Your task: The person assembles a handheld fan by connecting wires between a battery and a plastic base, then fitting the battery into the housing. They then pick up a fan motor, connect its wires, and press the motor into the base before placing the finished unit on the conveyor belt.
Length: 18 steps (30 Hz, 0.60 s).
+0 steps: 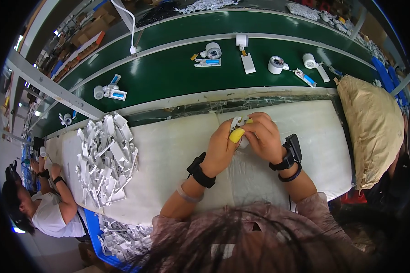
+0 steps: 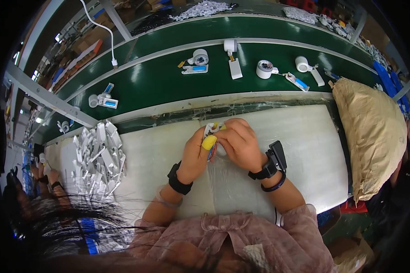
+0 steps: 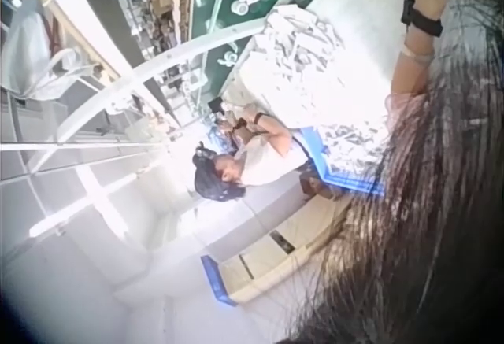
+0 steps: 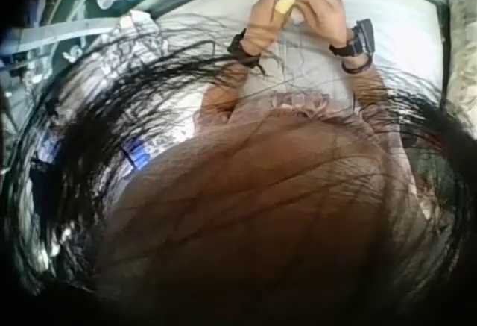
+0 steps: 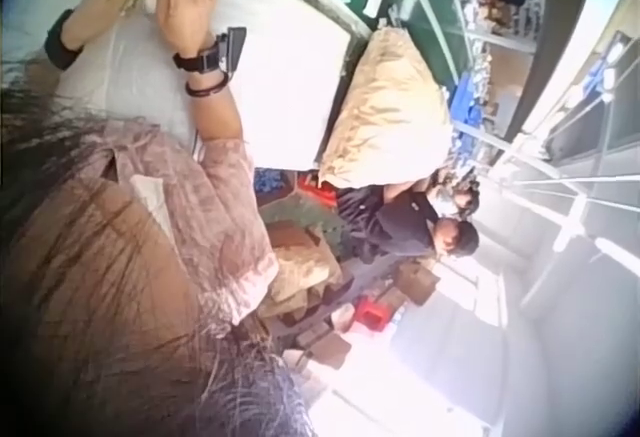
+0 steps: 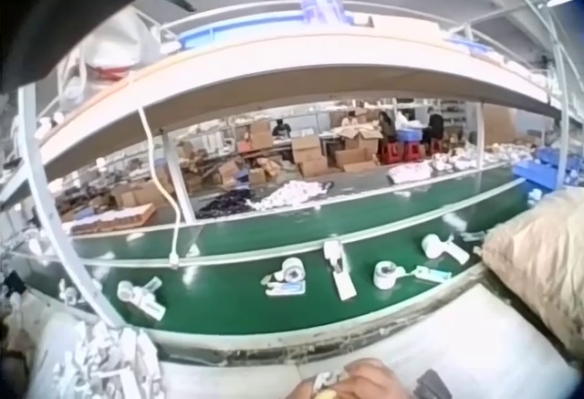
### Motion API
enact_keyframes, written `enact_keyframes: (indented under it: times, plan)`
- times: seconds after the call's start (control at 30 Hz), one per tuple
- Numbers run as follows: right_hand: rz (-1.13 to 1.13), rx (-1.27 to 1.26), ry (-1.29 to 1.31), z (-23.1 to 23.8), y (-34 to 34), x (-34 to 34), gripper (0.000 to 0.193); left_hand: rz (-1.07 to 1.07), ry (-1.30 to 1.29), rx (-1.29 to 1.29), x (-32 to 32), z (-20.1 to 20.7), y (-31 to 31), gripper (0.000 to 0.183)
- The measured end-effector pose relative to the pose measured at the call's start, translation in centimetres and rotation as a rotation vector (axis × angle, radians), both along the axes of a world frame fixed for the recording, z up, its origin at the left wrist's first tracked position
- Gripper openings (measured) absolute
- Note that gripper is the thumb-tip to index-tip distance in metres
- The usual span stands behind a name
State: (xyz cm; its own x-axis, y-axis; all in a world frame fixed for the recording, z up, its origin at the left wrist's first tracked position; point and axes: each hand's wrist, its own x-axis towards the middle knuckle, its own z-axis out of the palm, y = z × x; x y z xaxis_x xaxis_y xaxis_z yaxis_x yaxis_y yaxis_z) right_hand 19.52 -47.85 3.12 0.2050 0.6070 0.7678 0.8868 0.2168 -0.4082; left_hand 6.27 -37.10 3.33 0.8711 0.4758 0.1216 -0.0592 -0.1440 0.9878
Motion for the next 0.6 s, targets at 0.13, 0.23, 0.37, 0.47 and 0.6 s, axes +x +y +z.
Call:
enact_keyframes:
  times: [0.13,0.23,0.37,0.47,0.6]
  plan:
    - [0.046,-0.030,0.013,0.51,0.04,-0.05,0.021,-0.008,-0.025,-0.092,-0.17,0.27,-0.13,0.023]
    - [0.053,-0.022,0.040,0.51,0.05,-0.15,0.021,-0.045,-0.017,-0.111,-0.23,-0.08,0.14,0.023]
    - [0.045,-0.033,0.042,0.38,0.09,-0.42,0.021,-0.028,-0.010,-0.092,-0.29,-0.34,0.12,0.019]
    - [0.028,-0.033,0.048,0.24,0.15,-0.56,0.020,-0.007,-0.006,-0.090,-0.28,-0.28,-0.03,0.017]
    - [0.010,-0.018,0.028,0.35,0.32,-0.83,0.019,0.060,-0.036,0.074,-0.18,-0.60,-0.14,0.018]
